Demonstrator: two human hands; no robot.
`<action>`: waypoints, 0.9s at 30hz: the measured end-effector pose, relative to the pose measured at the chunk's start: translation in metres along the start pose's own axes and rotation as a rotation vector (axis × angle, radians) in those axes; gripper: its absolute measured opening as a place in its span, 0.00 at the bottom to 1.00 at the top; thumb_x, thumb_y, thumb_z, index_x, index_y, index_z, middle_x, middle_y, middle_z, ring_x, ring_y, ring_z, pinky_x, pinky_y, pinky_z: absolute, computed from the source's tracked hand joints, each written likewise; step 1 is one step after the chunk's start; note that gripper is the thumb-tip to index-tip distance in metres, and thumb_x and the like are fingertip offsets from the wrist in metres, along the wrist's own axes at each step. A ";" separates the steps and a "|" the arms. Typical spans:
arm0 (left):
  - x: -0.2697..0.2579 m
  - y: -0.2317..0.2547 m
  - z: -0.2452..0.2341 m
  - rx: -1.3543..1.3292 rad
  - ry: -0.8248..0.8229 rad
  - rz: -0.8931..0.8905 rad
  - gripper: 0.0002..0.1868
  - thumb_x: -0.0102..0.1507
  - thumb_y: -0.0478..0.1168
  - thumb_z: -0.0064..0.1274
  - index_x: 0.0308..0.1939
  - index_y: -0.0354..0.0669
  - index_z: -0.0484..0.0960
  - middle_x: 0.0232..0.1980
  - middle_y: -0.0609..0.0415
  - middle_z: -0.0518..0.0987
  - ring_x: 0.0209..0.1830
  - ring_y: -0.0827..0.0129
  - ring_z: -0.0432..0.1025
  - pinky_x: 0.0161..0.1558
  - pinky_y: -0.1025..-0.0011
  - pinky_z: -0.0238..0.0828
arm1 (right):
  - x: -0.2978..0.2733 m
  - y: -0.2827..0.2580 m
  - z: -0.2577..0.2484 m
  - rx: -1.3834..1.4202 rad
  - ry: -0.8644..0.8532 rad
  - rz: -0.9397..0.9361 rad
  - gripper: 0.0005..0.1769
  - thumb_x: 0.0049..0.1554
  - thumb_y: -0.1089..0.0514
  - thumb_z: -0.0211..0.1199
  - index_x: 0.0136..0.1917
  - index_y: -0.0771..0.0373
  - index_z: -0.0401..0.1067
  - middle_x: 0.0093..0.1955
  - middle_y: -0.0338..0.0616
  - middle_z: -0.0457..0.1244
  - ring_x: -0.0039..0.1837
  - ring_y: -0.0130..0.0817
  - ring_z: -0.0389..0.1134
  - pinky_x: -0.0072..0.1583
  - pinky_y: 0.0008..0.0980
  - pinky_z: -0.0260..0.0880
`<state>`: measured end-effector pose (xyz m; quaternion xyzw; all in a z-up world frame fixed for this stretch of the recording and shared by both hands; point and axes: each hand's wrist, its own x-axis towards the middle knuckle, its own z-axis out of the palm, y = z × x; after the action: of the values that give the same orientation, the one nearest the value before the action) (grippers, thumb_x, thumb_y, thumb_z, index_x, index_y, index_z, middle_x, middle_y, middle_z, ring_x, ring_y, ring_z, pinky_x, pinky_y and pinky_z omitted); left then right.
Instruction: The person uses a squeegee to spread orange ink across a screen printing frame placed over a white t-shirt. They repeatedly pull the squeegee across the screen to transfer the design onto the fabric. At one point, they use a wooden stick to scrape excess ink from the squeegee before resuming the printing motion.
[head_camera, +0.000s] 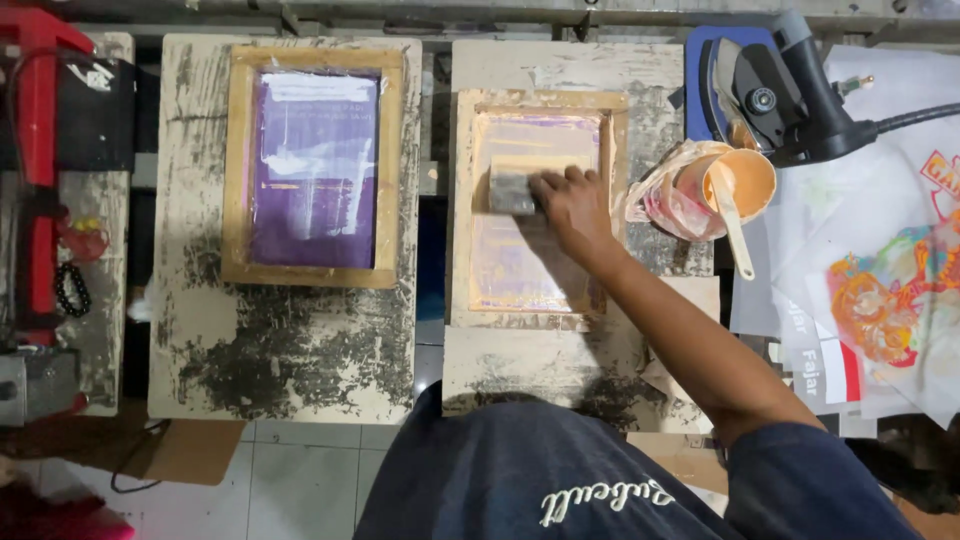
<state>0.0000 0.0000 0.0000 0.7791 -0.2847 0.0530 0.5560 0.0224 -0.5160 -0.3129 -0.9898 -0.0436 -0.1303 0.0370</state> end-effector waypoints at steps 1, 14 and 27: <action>0.003 -0.019 0.035 -0.001 0.015 0.010 0.19 0.57 0.46 0.60 0.16 0.59 0.66 0.14 0.65 0.61 0.14 0.70 0.56 0.27 0.70 0.54 | -0.011 -0.006 -0.013 0.037 -0.058 0.012 0.12 0.64 0.49 0.51 0.49 0.45 0.76 0.51 0.36 0.72 0.52 0.41 0.68 0.51 0.39 0.63; -0.004 -0.193 0.334 0.310 -0.038 -0.014 0.10 0.64 0.46 0.58 0.39 0.50 0.73 0.44 0.55 0.72 0.43 0.53 0.70 0.42 0.59 0.66 | 0.080 0.064 0.022 -0.141 -0.075 0.009 0.05 0.45 0.48 0.69 0.37 0.44 0.76 0.33 0.28 0.67 0.42 0.39 0.71 0.43 0.39 0.71; -0.008 -0.205 0.345 0.468 -0.047 -0.027 0.07 0.70 0.47 0.43 0.46 0.51 0.72 0.52 0.55 0.72 0.52 0.54 0.68 0.50 0.59 0.62 | 0.008 0.001 -0.027 0.049 -0.242 -0.058 0.07 0.47 0.51 0.62 0.29 0.51 0.73 0.28 0.40 0.66 0.39 0.46 0.72 0.42 0.43 0.73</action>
<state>0.0153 -0.2613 -0.3044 0.8915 -0.2671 0.0920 0.3541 0.0229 -0.5183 -0.2853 -0.9954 -0.0794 -0.0098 0.0521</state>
